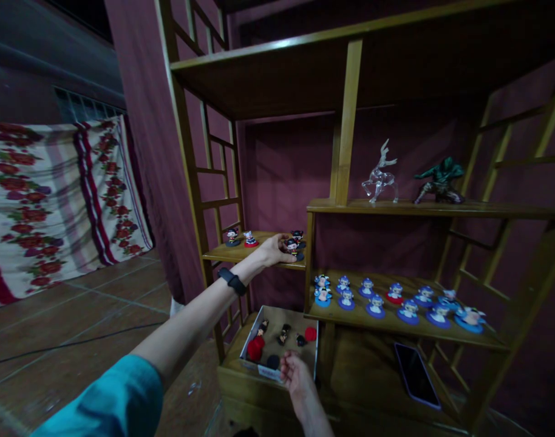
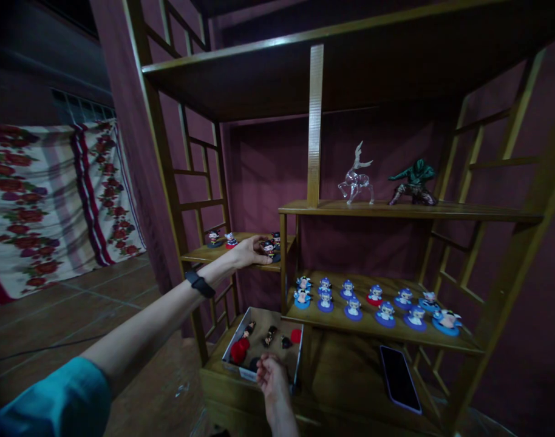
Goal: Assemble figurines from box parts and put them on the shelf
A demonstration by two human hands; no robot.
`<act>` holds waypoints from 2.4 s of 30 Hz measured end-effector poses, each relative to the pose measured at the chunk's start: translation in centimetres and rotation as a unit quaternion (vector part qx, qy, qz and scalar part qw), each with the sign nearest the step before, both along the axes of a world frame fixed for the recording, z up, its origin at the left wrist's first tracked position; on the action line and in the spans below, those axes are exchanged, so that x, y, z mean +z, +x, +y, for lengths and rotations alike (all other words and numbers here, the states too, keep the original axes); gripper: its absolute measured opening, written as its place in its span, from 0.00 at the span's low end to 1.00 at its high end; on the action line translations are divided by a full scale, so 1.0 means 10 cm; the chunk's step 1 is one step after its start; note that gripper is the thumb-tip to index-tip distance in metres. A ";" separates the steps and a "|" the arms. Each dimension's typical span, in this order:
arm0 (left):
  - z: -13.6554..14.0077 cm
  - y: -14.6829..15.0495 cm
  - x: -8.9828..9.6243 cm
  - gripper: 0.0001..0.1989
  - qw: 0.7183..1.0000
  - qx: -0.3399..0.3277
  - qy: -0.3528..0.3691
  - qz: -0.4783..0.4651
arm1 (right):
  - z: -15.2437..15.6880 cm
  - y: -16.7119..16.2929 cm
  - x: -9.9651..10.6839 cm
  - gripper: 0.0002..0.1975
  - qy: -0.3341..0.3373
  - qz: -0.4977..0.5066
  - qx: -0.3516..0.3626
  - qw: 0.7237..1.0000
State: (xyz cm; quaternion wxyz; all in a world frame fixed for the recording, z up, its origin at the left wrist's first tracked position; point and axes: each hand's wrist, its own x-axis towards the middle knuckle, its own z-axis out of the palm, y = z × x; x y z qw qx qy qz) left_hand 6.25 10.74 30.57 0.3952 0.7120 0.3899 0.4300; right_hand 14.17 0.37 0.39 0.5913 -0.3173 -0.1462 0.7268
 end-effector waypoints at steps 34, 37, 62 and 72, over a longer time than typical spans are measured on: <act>0.92 0.15 -0.06 0.36 0.993 -0.087 -0.016 -0.083 | 0.03 -0.03 0.08 0.09 -0.010 0.006 -0.009 1.000; 0.93 0.14 -0.06 0.36 0.992 -0.082 -0.040 -0.092 | 0.03 -0.02 0.07 0.09 -0.013 -0.009 -0.009 1.000; -0.43 -0.59 -0.10 0.18 0.957 0.160 0.153 -0.188 | 0.01 0.07 -0.02 0.09 -0.040 -0.122 0.014 0.992; -0.75 -0.91 -2.63 0.07 0.929 0.291 -0.145 -0.175 | -0.01 0.21 0.00 0.07 0.006 -0.235 0.003 0.972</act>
